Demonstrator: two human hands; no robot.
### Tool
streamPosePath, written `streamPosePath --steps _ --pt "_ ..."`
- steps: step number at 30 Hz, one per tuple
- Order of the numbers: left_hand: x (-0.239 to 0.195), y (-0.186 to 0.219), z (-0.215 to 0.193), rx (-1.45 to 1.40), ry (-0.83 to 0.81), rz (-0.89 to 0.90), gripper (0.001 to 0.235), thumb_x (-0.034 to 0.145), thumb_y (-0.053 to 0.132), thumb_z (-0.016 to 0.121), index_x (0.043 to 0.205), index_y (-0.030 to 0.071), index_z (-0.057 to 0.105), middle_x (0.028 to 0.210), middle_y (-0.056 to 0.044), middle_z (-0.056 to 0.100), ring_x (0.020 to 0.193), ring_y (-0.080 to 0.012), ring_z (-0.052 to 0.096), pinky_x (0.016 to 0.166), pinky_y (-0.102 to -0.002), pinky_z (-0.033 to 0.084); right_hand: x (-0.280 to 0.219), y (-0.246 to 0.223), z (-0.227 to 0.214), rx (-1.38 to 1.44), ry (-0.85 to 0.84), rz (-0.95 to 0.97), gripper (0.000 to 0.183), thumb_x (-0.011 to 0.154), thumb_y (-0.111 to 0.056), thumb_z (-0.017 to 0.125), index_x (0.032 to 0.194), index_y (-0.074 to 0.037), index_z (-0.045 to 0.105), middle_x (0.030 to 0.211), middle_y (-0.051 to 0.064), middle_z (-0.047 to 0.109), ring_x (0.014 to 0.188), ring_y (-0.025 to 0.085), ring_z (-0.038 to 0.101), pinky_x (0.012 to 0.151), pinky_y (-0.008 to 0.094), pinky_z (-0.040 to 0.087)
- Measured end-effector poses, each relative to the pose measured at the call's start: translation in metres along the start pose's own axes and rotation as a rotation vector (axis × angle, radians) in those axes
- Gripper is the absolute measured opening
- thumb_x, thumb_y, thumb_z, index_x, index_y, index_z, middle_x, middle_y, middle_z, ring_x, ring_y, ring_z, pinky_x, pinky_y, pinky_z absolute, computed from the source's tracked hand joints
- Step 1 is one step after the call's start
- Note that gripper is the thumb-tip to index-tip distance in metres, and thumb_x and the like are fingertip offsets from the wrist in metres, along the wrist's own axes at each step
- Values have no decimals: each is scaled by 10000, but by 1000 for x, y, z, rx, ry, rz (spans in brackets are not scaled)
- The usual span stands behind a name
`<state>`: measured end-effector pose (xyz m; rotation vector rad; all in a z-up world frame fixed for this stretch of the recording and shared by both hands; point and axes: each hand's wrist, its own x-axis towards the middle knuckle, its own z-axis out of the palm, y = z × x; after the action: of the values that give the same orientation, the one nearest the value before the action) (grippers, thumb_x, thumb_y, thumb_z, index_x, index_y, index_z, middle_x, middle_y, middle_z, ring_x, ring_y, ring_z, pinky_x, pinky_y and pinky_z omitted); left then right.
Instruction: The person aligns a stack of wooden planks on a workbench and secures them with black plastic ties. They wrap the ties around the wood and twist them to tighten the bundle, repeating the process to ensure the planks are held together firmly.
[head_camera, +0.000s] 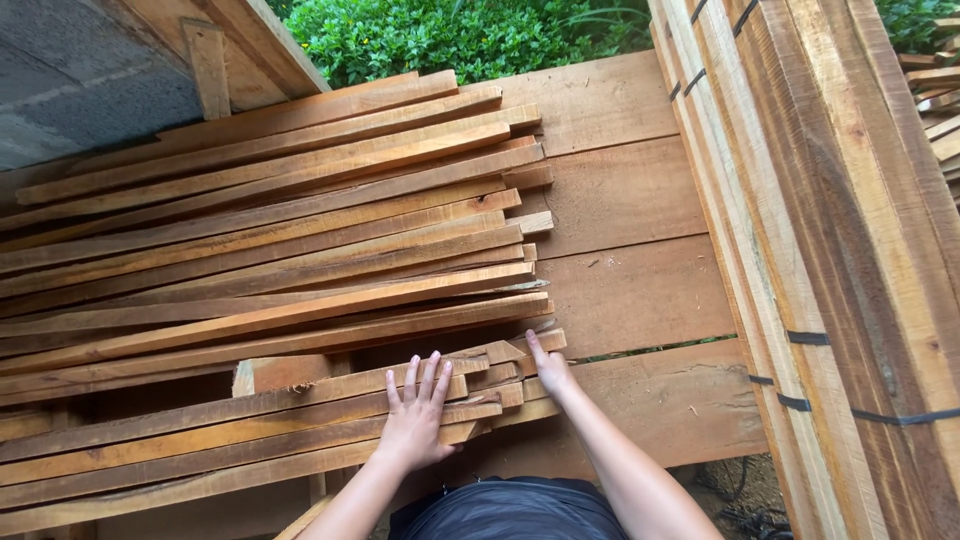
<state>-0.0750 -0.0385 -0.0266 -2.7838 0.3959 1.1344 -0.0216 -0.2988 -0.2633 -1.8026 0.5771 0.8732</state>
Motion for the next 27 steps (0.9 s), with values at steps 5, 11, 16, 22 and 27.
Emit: streamPosePath --steps 5,11,16,22,27 --pt "2 -1 5 -10 24 6 1457 663 640 874 1613 109 -95 1696 -165 -116 1553 -426 -119 1184 -742 -58 12 19 -2 19 26 -28 1142 851 -918 332 892 151 735 926 274 726 942 322 689 957 455 513" --pt "-5 1 -11 -8 19 -1 1434 668 763 793 1615 108 -61 1695 -169 -82 1553 -419 -101 1185 -728 -48 0 -13 -32 195 217 -218 925 987 -840 341 1155 27 617 1145 83 622 1037 250 522 935 431 416" --pt "7 1 -9 -101 285 64 1410 619 935 657 1580 85 72 1636 -171 82 1525 -400 16 1208 -678 -10 3 -30 -34 -22 173 -147 892 906 -832 396 728 14 613 772 166 680 789 272 647 831 398 521" --pt "18 12 -32 -66 183 57 1403 638 952 628 1588 60 107 1612 -159 184 1490 -372 149 1186 -654 51 -12 -40 -35 -97 203 -106 866 866 -855 408 676 -27 575 721 143 649 722 251 629 760 394 512" --pt "22 8 -30 -166 289 62 1297 640 957 603 1555 98 274 1502 -123 393 1389 -317 350 1158 -578 191 -11 -39 -36 -132 162 -100 831 863 -876 374 662 -85 526 673 88 588 650 210 563 680 370 486"
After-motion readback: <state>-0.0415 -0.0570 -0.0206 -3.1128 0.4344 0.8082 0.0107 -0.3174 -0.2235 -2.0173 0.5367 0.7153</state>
